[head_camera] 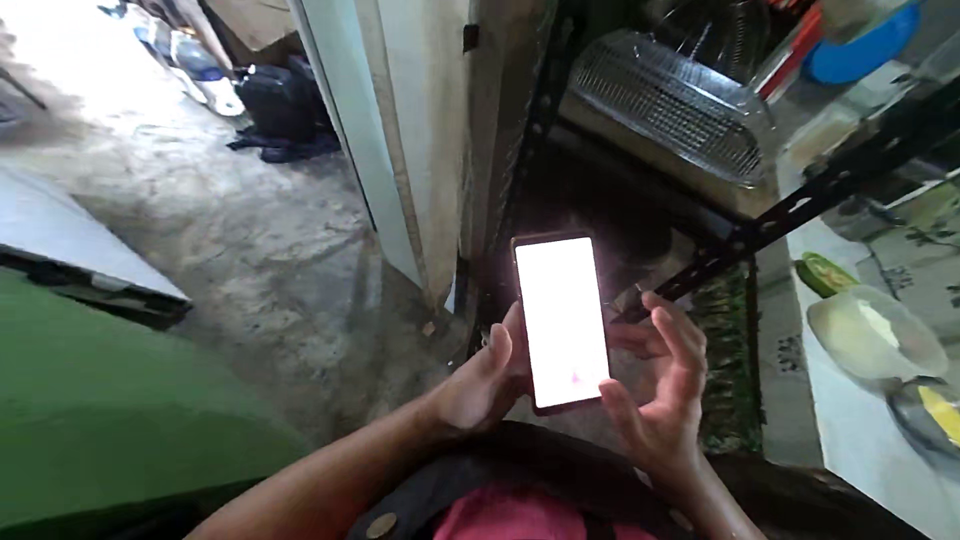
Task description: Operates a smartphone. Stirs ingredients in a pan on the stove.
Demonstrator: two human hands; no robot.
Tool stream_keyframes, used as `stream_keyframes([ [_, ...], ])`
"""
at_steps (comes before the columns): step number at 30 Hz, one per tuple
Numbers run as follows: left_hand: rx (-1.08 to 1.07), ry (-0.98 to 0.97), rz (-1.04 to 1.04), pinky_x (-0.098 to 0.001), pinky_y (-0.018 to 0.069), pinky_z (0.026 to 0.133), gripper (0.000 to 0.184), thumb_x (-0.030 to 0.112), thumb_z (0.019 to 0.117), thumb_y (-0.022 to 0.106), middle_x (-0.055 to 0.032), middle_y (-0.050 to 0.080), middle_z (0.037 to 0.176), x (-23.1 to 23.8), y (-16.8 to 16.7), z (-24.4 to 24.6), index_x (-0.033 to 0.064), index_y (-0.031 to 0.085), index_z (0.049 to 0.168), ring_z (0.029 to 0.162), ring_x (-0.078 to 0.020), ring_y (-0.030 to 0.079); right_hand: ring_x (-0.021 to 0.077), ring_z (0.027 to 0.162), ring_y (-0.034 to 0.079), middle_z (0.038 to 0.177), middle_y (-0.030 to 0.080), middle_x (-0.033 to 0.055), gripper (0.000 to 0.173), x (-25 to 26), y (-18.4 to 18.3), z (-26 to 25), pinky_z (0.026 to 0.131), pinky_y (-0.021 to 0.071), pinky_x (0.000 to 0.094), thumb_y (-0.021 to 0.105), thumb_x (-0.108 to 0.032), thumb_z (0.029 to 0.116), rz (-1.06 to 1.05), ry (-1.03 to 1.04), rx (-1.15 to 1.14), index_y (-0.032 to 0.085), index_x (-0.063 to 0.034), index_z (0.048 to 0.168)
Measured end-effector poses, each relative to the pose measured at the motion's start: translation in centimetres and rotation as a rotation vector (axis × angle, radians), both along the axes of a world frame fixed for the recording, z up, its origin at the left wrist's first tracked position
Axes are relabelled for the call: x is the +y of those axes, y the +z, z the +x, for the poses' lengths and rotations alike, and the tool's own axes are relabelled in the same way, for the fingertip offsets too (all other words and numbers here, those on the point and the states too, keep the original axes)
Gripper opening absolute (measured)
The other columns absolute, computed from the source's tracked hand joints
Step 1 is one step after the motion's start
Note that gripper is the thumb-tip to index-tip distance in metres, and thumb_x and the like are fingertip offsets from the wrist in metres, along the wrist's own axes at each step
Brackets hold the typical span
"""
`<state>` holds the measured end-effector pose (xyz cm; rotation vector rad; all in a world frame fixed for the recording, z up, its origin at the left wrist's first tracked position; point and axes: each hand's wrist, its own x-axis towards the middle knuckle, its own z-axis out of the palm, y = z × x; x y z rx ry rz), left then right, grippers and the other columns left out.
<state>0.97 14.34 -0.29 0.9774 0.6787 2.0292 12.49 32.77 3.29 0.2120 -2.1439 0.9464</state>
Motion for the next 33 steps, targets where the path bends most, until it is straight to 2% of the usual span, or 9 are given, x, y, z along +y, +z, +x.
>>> stream_keyframes([
  [8,0.074,0.083,-0.019,-0.0384,0.0493,0.111,0.093,0.077,0.0917,0.046,-0.0012,0.052,0.152,-1.4,-0.3,1.3,0.0282,0.015,0.164,0.137,-0.0171,0.053,0.0048,0.107,0.065,0.136,0.057,-0.0127,0.044,0.2,-0.2,-1.0,0.092,0.0567,0.0235,0.06,-0.039,0.1038,-0.275,0.266,0.011,0.046,-0.0403,0.146],
  [10,0.115,0.12,-0.04,-0.0363,0.0482,0.112,0.095,0.077,0.0921,0.047,0.0001,0.05,0.153,-1.8,-0.2,1.4,0.0237,0.013,0.163,0.138,-0.0143,0.052,0.0095,0.119,0.062,0.14,0.058,-0.0068,0.048,-0.1,0.0,-1.2,0.1,0.0544,0.0292,0.057,-0.046,0.104,-0.486,0.388,-0.158,0.046,-0.0281,0.148],
  [13,0.225,0.269,-0.146,-0.0326,0.0486,0.111,0.09,0.075,0.0935,0.047,0.0043,0.052,0.148,-2.2,0.4,1.5,0.0243,0.016,0.161,0.133,-0.0089,0.054,0.0162,0.131,0.059,0.146,0.057,0.0037,0.079,-0.6,-0.1,-1.4,0.11,0.0508,0.0403,0.061,-0.056,0.098,-0.898,0.651,-0.475,0.033,-0.0106,0.156],
  [17,0.369,0.525,-0.232,-0.0337,0.0518,0.108,0.094,0.072,0.0933,0.054,0.0011,0.05,0.148,-1.8,0.9,1.0,0.0204,0.013,0.16,0.131,-0.0106,0.055,0.0295,0.128,0.061,0.145,0.056,0.0128,0.093,-1.3,-0.9,-2.0,0.106,0.053,0.0511,0.068,-0.057,0.0928,-1.155,0.838,-0.671,0.018,-0.0168,0.16],
  [19,0.401,0.546,-0.248,-0.0347,0.0512,0.109,0.096,0.072,0.0938,0.053,-0.0011,0.046,0.151,-1.9,0.8,0.7,0.0195,0.01,0.161,0.133,-0.012,0.053,0.0347,0.128,0.061,0.145,0.055,0.0163,0.093,-1.1,-0.9,-2.3,0.103,0.0547,0.0542,0.07,-0.054,0.0931,-1.194,0.919,-0.701,0.015,-0.0219,0.161],
  [21,0.382,0.507,-0.253,-0.0346,0.052,0.108,0.094,0.072,0.0944,0.053,-0.0003,0.046,0.152,-2.1,0.7,0.6,0.0228,0.008,0.161,0.132,-0.0118,0.054,0.04,0.122,0.064,0.143,0.057,0.0191,0.092,-1.0,-1.0,-2.3,0.091,0.0607,0.056,0.07,-0.052,0.0929,-1.222,0.978,-0.713,0.014,-0.0269,0.162],
  [24,0.37,0.452,-0.24,-0.0339,0.0537,0.106,0.091,0.071,0.0954,0.051,0.001,0.047,0.15,-2.4,0.8,0.5,0.0269,0.007,0.161,0.13,-0.0119,0.056,0.0404,0.123,0.063,0.145,0.056,0.0175,0.089,-1.2,-1.3,-2.4,0.088,0.0618,0.0563,0.071,-0.048,0.0941,-1.245,1.026,-0.694,0.016,-0.031,0.161],
  [27,0.34,0.397,-0.229,-0.0304,0.0624,0.09,0.09,0.069,0.0953,0.054,0.0007,0.052,0.146,-2.6,0.7,0.4,0.0302,0.006,0.16,0.117,-0.0117,0.065,0.039,0.123,0.063,0.145,0.055,0.0172,0.087,-1.5,-1.7,-2.3,0.089,0.0614,0.0551,0.069,-0.047,0.0952,-1.227,1.024,-0.655,0.016,-0.0282,0.162],
  [33,0.366,0.368,-0.218,-0.029,0.062,0.088,0.088,0.067,0.0973,0.052,0.0003,0.049,0.147,-2.8,0.6,0.3,0.0297,0.003,0.161,0.117,-0.0112,0.063,0.0379,0.122,0.063,0.145,0.055,0.0171,0.085,-1.9,-1.7,-2.0,0.088,0.0617,0.0523,0.069,-0.045,0.0957,-1.219,0.993,-0.644,0.017,-0.0286,0.161],
])
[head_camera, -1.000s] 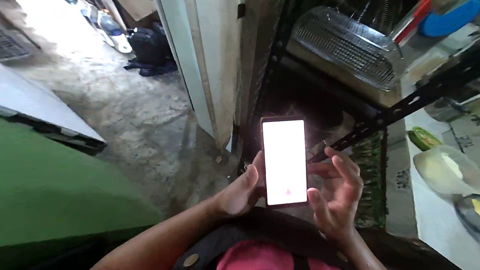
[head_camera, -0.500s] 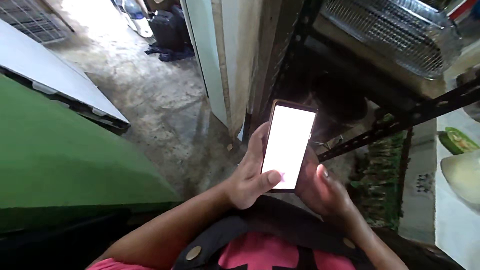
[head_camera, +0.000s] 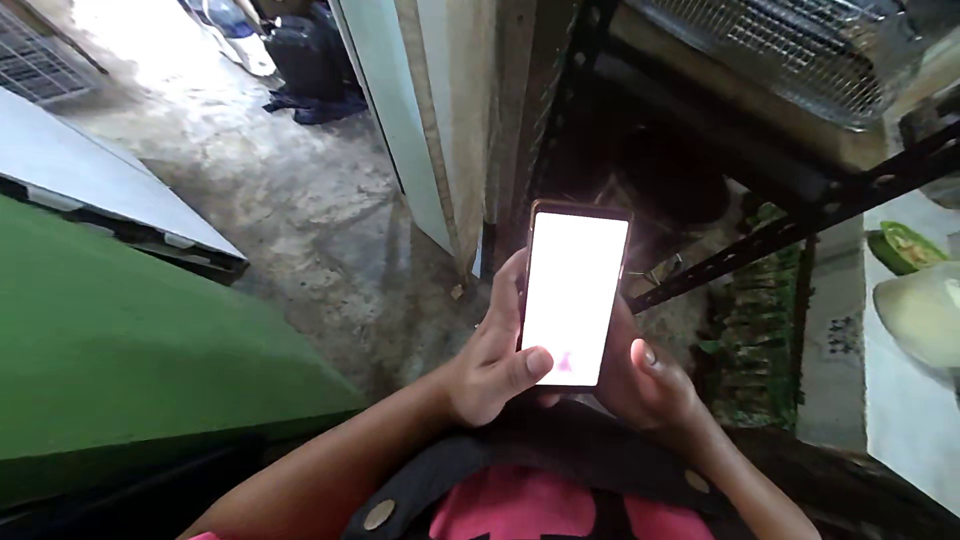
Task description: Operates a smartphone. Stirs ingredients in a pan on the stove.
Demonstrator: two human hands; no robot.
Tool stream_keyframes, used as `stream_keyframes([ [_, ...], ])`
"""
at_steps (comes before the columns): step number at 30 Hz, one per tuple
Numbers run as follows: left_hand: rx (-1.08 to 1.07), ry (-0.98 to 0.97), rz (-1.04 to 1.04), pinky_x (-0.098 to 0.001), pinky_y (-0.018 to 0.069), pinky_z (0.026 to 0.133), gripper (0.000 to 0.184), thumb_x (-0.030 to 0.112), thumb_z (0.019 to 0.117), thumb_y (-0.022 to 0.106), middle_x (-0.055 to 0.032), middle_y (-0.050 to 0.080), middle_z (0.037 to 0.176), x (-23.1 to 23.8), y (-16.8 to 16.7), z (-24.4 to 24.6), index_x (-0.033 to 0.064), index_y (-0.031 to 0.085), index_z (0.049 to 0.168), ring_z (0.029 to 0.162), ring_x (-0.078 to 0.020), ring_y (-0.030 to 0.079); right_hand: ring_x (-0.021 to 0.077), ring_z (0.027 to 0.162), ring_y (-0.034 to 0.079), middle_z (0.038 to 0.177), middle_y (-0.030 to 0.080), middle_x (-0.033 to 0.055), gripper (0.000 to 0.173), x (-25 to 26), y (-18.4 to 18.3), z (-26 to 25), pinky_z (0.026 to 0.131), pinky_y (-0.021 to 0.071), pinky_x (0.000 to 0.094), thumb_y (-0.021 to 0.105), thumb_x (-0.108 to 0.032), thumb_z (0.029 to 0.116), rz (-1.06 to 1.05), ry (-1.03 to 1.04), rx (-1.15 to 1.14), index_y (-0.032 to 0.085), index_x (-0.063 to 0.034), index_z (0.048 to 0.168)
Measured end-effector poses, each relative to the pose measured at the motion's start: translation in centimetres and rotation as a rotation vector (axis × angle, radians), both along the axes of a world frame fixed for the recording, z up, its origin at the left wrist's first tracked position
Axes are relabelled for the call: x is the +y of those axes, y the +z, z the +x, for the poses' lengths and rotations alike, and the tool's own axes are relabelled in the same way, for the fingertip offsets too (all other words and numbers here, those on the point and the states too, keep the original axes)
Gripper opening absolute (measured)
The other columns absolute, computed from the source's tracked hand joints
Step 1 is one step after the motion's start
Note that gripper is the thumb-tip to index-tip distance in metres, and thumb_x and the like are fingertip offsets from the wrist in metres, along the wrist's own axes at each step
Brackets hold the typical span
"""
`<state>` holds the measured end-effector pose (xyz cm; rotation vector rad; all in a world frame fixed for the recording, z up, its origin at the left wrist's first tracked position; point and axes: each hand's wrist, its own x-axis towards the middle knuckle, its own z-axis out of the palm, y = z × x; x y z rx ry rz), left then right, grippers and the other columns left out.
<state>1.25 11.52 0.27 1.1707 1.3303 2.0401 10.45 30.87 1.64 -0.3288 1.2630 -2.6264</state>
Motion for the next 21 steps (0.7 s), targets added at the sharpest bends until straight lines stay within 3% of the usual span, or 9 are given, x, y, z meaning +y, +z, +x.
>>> stream_keyframes([
  [8,0.04,0.018,-0.025,-0.0336,0.0561,0.102,0.091,0.072,0.0954,0.051,-0.0004,0.047,0.15,-0.26,0.08,-0.03,0.0283,0.005,0.161,0.128,-0.0127,0.057,0.0367,0.123,0.063,0.146,0.054,0.0164,0.087,-0.43,0.22,0.34,0.088,0.0621,0.0515,0.07,-0.044,0.095,0.011,-0.025,0.01,0.017,-0.0256,0.161],
  [14,0.029,-0.007,0.002,-0.0327,0.06,0.095,0.09,0.07,0.0965,0.051,-0.0017,0.047,0.15,-0.44,-0.03,-0.05,0.0282,0.004,0.161,0.124,-0.0138,0.06,0.0366,0.123,0.063,0.147,0.053,0.0171,0.084,-0.66,0.04,0.42,0.088,0.0617,0.0508,0.067,-0.044,0.0971,0.031,-0.019,0.046,0.015,-0.0265,0.162],
  [16,0.04,-0.003,-0.003,-0.0343,0.0576,0.1,0.091,0.07,0.0964,0.05,-0.0018,0.045,0.151,-0.54,-0.03,-0.06,0.0276,0.004,0.161,0.128,-0.0144,0.058,0.036,0.123,0.063,0.147,0.053,0.0166,0.084,-0.71,-0.01,0.43,0.088,0.0619,0.0507,0.067,-0.044,0.0975,0.033,-0.021,0.051,0.016,-0.0262,0.161],
  [21,0.031,-0.005,-0.011,-0.0352,0.0582,0.099,0.091,0.071,0.0959,0.051,-0.002,0.046,0.151,-0.71,-0.11,0.01,0.0289,0.003,0.161,0.128,-0.0153,0.058,0.0358,0.123,0.063,0.147,0.053,0.0161,0.084,-0.89,0.14,0.52,0.088,0.0621,0.0507,0.068,-0.043,0.0967,0.052,-0.028,0.049,0.016,-0.026,0.161],
])
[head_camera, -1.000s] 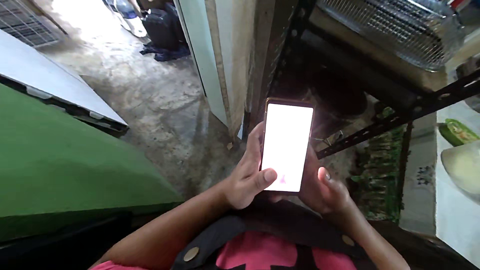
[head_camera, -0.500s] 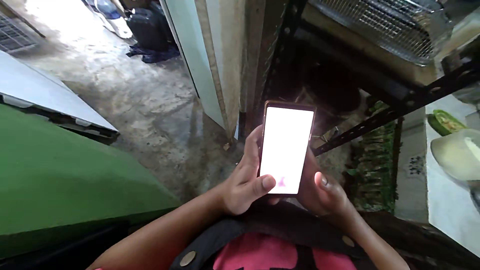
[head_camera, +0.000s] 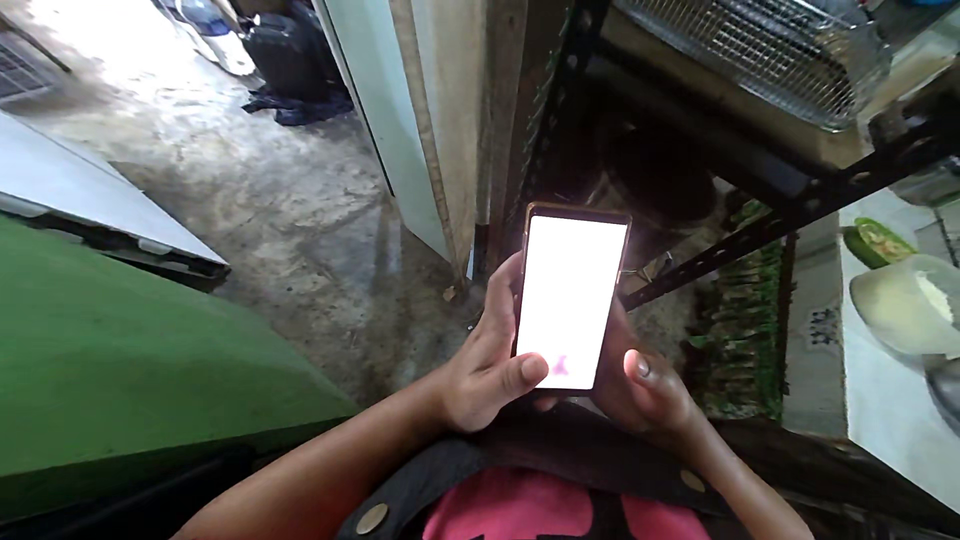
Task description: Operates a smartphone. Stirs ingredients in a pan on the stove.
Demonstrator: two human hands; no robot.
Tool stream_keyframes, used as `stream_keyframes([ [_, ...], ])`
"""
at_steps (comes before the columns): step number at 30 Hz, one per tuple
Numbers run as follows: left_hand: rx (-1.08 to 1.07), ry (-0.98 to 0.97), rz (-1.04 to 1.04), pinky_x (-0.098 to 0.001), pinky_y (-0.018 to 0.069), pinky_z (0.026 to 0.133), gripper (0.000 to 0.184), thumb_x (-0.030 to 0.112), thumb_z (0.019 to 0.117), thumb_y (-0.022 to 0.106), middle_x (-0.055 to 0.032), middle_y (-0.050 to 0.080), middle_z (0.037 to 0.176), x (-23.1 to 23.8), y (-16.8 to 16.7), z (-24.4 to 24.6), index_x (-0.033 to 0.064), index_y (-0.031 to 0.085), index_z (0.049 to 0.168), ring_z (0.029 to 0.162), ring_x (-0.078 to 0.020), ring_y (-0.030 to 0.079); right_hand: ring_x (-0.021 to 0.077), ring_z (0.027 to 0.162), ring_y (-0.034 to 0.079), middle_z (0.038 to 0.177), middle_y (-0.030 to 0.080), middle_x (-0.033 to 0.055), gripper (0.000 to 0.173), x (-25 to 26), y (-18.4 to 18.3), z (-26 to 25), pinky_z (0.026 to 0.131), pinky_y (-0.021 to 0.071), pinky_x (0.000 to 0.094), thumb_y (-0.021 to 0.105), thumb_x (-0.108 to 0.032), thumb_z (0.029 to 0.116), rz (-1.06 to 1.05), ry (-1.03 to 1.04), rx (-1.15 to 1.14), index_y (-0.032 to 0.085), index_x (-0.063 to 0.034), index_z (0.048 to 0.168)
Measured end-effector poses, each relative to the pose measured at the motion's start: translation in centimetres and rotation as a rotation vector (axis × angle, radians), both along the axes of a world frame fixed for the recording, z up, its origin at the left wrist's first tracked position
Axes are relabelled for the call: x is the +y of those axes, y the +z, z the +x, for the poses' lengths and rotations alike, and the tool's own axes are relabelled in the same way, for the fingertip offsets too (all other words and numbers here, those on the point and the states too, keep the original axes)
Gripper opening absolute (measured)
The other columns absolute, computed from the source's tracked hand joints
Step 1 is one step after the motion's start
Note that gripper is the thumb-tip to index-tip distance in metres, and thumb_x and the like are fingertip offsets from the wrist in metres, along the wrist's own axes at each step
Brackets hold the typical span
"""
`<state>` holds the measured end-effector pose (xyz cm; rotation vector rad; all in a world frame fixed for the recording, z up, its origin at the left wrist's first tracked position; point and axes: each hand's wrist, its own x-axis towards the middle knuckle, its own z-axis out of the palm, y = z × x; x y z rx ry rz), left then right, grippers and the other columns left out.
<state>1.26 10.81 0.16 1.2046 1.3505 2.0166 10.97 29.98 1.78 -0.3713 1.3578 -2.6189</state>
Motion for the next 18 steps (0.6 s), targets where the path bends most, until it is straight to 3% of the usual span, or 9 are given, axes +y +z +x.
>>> stream_keyframes([
  [5,-0.003,0.008,0.002,-0.0354,0.0578,0.1,0.093,0.071,0.0951,0.052,-0.0024,0.044,0.152,-0.06,0.04,0.06,0.028,0.003,0.161,0.129,-0.0149,0.058,0.0356,0.123,0.063,0.146,0.054,0.0154,0.084,-0.08,-0.03,0.07,0.087,0.0624,0.051,0.068,-0.044,0.0971,0.012,-0.006,0.005,0.016,-0.0248,0.16],
  [9,-0.031,-0.024,0.024,-0.0319,0.0634,0.086,0.09,0.069,0.0961,0.053,-0.0032,0.045,0.15,-0.09,-0.01,0.06,0.0295,0.003,0.161,0.12,-0.0147,0.063,0.0354,0.122,0.064,0.146,0.054,0.0156,0.084,-0.15,-0.08,0.05,0.088,0.0623,0.0505,0.069,-0.042,0.0968,-0.005,-0.005,0.005,0.016,-0.0265,0.16],
  [12,-0.039,-0.032,0.027,-0.0318,0.0639,0.083,0.09,0.068,0.0965,0.053,-0.0037,0.046,0.15,-0.11,-0.02,0.06,0.0294,0.003,0.161,0.118,-0.0153,0.064,0.036,0.123,0.063,0.146,0.054,0.0158,0.084,-0.17,-0.12,0.09,0.088,0.0623,0.0513,0.068,-0.043,0.0972,-0.002,-0.009,0.003,0.016,-0.0262,0.161],
  [18,-0.013,-0.022,0.006,-0.0343,0.0609,0.093,0.091,0.07,0.096,0.051,-0.0032,0.045,0.151,-0.09,-0.19,-0.16,0.029,0.002,0.161,0.125,-0.0152,0.06,0.0359,0.123,0.063,0.147,0.053,0.0159,0.084,-0.17,-0.13,0.04,0.088,0.0621,0.0508,0.068,-0.042,0.0974,0.005,-0.014,0.001,0.015,-0.025,0.161],
])
